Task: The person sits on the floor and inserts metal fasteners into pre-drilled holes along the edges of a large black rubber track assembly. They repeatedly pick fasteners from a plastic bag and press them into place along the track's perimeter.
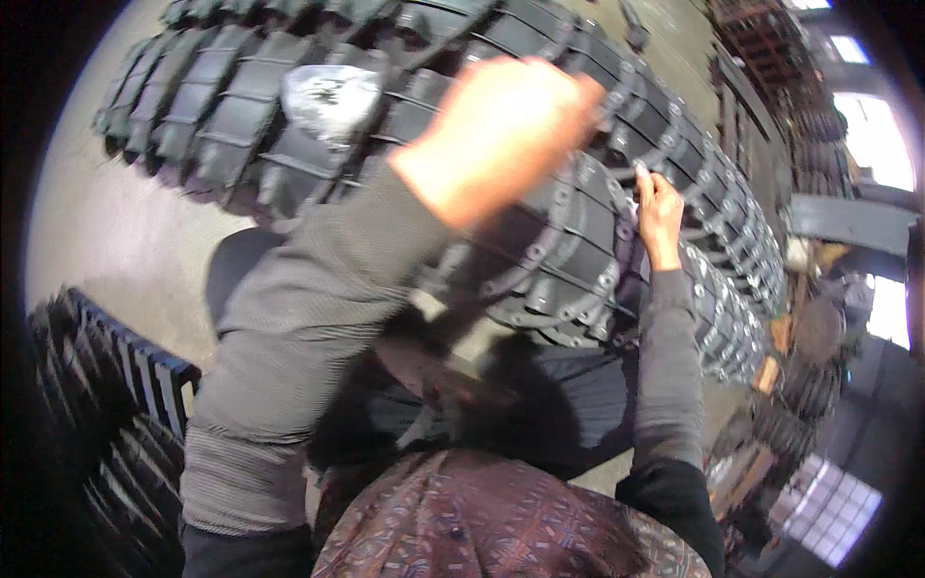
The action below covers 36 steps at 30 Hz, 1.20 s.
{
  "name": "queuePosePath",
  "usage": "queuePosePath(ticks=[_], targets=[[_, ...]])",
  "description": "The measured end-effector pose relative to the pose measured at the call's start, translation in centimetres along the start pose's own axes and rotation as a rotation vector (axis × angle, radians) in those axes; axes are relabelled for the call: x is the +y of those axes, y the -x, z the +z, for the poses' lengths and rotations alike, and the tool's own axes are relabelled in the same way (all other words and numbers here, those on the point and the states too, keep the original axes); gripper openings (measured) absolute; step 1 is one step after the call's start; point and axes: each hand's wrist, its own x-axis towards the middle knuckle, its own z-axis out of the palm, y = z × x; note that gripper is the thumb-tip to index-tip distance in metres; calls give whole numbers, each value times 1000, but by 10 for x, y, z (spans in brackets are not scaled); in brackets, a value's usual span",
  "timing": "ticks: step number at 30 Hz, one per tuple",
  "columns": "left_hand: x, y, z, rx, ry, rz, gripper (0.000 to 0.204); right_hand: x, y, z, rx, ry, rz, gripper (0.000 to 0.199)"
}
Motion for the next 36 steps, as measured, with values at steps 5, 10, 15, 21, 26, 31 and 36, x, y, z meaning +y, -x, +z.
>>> queuePosePath(ticks=[5, 10, 15, 21, 26, 31, 36], targets=[[38, 3, 6, 78, 5, 77, 13, -161, 25, 92, -31, -499, -552, 22], [25, -1, -7, 216, 192, 85, 13, -285, -8, 163, -191, -472, -800, 19], [6, -3, -22, 289, 150, 80, 8, -346, -41, 248, -382, 29, -793, 19], [-33, -14, -53, 358, 166, -57, 20, -356, -36, 285, -286, -12, -848, 23], [-41, -16, -72, 349, 236, -162, 19, -362, -31, 284, -258, -47, -830, 21], [-35, -16, -77, 262, 266, -208, 24, -361, -23, 282, -249, -108, -808, 19], [-44, -17, -76, 273, 265, -217, 25, -355, -15, 260, -217, -259, -773, 18]])
